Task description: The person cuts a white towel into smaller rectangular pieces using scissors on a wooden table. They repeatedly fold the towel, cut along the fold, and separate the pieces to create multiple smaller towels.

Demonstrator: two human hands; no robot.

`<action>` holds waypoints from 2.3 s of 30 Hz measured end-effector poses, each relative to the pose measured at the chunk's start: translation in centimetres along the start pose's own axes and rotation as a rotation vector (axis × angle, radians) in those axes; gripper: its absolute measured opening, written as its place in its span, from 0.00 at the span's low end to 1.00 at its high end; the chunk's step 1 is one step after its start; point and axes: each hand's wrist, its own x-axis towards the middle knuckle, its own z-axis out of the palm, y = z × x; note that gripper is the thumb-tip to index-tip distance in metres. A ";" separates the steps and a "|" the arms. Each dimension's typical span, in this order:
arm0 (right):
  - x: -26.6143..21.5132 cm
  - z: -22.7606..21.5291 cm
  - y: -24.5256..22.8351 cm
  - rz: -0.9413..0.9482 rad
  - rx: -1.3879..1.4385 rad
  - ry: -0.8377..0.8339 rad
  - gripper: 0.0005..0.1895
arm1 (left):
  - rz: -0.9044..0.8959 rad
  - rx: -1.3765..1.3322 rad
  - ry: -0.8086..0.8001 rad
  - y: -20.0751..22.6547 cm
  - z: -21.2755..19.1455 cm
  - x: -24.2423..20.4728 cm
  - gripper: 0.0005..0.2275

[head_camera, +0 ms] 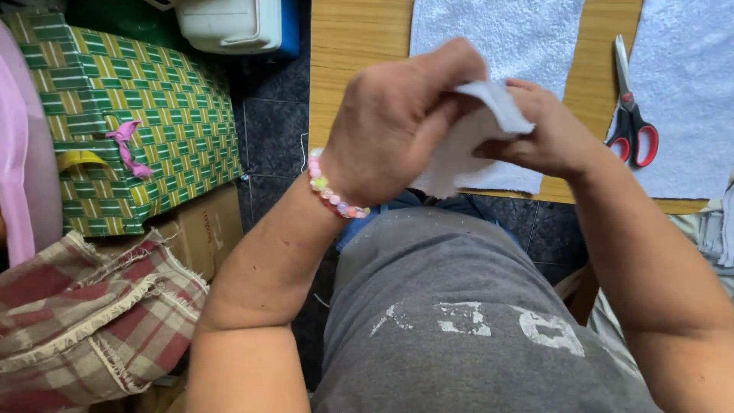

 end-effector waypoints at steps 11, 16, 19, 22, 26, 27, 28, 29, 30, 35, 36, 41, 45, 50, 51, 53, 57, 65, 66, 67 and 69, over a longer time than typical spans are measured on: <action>-13.5 2.3 10.1 0.781 0.367 0.316 0.09 | -0.758 0.007 0.094 -15.9 19.8 -13.7 0.17; -13.5 5.8 11.7 0.716 0.236 0.475 0.08 | -0.941 -0.008 -0.102 -16.0 19.2 -13.3 0.13; -13.6 6.3 11.4 0.712 0.209 0.468 0.15 | -0.985 0.009 -0.188 -16.0 17.9 -13.2 0.11; -13.5 6.1 10.7 0.742 0.162 0.451 0.21 | -0.990 0.018 -0.200 -16.4 17.9 -13.5 0.12; -13.2 5.5 9.6 0.692 0.162 0.511 0.24 | -0.999 -0.026 -0.151 -15.3 17.1 -12.8 0.12; -13.0 5.5 9.8 0.691 0.166 0.510 0.24 | -1.001 -0.023 -0.151 -15.2 16.9 -12.7 0.12; -13.1 5.6 10.0 0.691 0.156 0.525 0.24 | -1.009 -0.022 -0.149 -15.0 16.9 -12.6 0.13; -13.2 5.6 10.2 0.690 0.146 0.540 0.24 | -1.017 -0.020 -0.148 -14.8 16.9 -12.6 0.13; -13.4 5.7 10.7 0.693 0.146 0.542 0.24 | -1.016 -0.021 -0.151 -15.3 17.2 -12.7 0.13; -14.1 6.6 12.6 0.763 0.208 0.568 0.24 | -1.050 0.027 -0.154 -16.2 17.8 -13.5 0.16; -14.0 6.6 12.3 0.760 0.209 0.570 0.24 | -1.048 0.030 -0.153 -16.2 17.7 -13.5 0.16; -14.3 6.2 12.2 0.831 0.200 0.588 0.25 | -1.114 0.059 -0.235 -16.0 17.1 -13.0 0.09; -14.6 6.6 13.6 0.854 0.176 0.590 0.22 | -1.115 0.063 -0.258 -16.4 16.9 -13.2 0.09; -14.7 5.9 12.9 0.815 0.146 0.607 0.22 | -1.106 0.076 -0.275 -16.7 17.2 -13.1 0.10; -14.3 5.5 11.7 0.824 0.142 0.616 0.22 | -1.097 0.070 -0.285 -16.8 17.2 -13.1 0.10; -13.3 4.9 9.5 0.799 0.163 0.662 0.20 | -1.108 0.088 -0.266 -16.9 17.1 -13.2 0.11; -13.9 5.7 10.8 0.796 0.171 0.671 0.20 | -1.127 0.095 -0.265 -16.5 16.9 -12.9 0.11; -14.1 6.3 10.4 0.779 0.095 0.717 0.19 | -1.146 0.082 -0.241 -15.6 16.6 -12.3 0.10; -14.3 6.7 10.7 0.781 0.094 0.719 0.19 | -1.144 0.081 -0.243 -15.5 16.6 -12.4 0.10; -14.4 7.0 11.1 0.758 0.066 0.724 0.19 | -1.148 0.076 -0.242 -15.5 16.5 -12.5 0.10; -14.5 7.3 11.7 0.731 0.039 0.731 0.18 | -1.149 0.073 -0.239 -15.5 16.5 -12.2 0.09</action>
